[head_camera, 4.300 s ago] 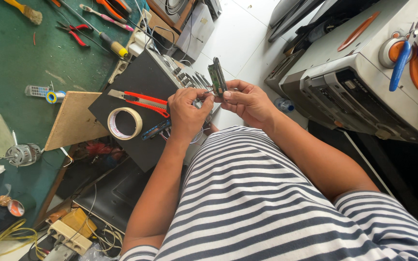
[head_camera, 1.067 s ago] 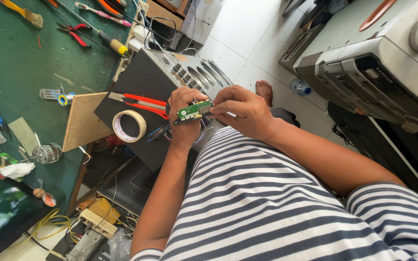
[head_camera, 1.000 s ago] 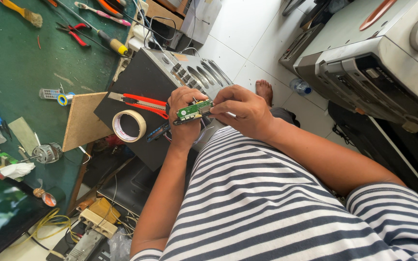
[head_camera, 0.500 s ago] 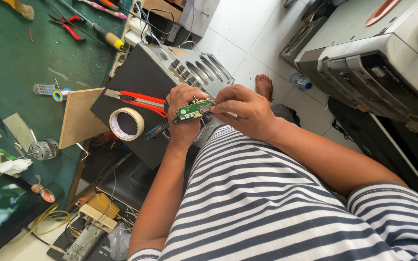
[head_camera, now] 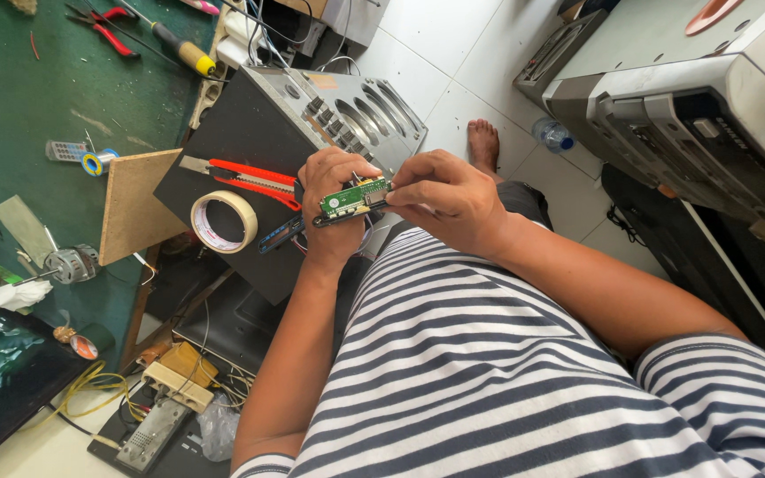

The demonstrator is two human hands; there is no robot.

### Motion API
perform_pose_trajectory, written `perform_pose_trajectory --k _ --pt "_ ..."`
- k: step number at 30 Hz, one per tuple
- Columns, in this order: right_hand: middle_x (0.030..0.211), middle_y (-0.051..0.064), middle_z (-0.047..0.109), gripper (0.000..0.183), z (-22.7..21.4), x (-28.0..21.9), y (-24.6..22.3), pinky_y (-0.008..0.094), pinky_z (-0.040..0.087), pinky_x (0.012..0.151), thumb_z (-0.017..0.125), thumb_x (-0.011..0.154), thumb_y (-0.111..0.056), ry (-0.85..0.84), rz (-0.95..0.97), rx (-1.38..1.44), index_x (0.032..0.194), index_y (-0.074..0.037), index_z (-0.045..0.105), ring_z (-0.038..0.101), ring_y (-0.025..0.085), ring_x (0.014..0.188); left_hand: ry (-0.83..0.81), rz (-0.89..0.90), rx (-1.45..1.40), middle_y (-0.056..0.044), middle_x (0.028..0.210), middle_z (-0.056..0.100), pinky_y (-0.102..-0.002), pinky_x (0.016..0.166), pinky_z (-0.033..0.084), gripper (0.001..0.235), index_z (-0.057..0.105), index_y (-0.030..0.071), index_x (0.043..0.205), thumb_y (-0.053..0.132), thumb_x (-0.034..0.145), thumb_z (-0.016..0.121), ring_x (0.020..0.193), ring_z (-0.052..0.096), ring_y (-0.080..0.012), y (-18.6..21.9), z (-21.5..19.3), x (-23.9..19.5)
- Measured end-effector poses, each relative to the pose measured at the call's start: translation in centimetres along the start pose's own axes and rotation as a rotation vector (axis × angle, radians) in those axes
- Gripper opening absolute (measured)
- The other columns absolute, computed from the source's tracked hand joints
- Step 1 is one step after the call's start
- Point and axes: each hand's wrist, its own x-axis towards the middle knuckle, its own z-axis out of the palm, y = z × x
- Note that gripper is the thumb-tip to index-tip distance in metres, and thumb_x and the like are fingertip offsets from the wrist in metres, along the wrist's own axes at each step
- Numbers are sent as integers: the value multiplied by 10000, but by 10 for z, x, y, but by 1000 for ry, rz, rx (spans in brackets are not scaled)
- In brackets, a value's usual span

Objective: The person strips the insulation from wires using wire strippers and connects them to a small circuit board. They then use a multimeter to test the electrical connections on the board.

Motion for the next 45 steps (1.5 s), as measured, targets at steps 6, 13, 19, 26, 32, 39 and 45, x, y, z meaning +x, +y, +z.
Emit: perform_pose_trajectory --k 6,13,19,26,32,39,45 --pt "1076 132 771 124 -6 5 1 260 586 635 900 888 -11 7 288 205 952 -45 800 734 139 751 -20 -60 -80 32 980 710 -398 1064 300 228 736 160 1015 378 1070 697 1105 576 -203 2 0 -1" --pt "1130 170 770 212 0 -6 12 215 631 738 891 857 20 45 666 594 987 20 724 726 86 871 32 -69 -81 30 889 698 -426 1066 281 176 729 177 951 334 1025 753 1111 615 -217 -9 3 -7" --pt "939 127 725 201 1 -12 29 239 612 710 799 946 18 180 1033 966 1095 40 665 767 180 854 38 -163 -63 33 840 725 -362 1084 312 219 776 155 993 359 966 852 1055 664 -167 3 0 -3" --pt "909 118 731 201 3 -12 33 239 619 730 790 976 -27 194 1072 1016 1134 41 687 793 205 882 24 -195 -82 28 852 737 -359 1116 304 218 799 165 1027 374 967 814 1073 660 -157 -1 -2 -7" --pt "893 141 749 187 0 -11 32 244 633 728 785 978 -25 178 1068 999 1122 49 692 808 210 870 26 -196 -35 22 844 725 -370 1118 316 242 799 160 1029 390 953 809 1068 665 -163 -6 2 -10" --pt "886 153 764 165 -2 -8 31 247 644 722 786 968 -9 161 1061 975 1098 36 695 822 229 872 10 -217 5 33 853 732 -390 1124 327 256 804 181 1044 419 951 781 1086 671 -162 -10 2 -10" --pt "891 161 775 162 -3 -6 30 255 653 723 795 957 2 151 1061 956 1081 30 694 825 242 867 30 -220 4 32 841 730 -400 1118 329 225 800 182 1017 391 934 797 1084 671 -167 -10 4 -10"
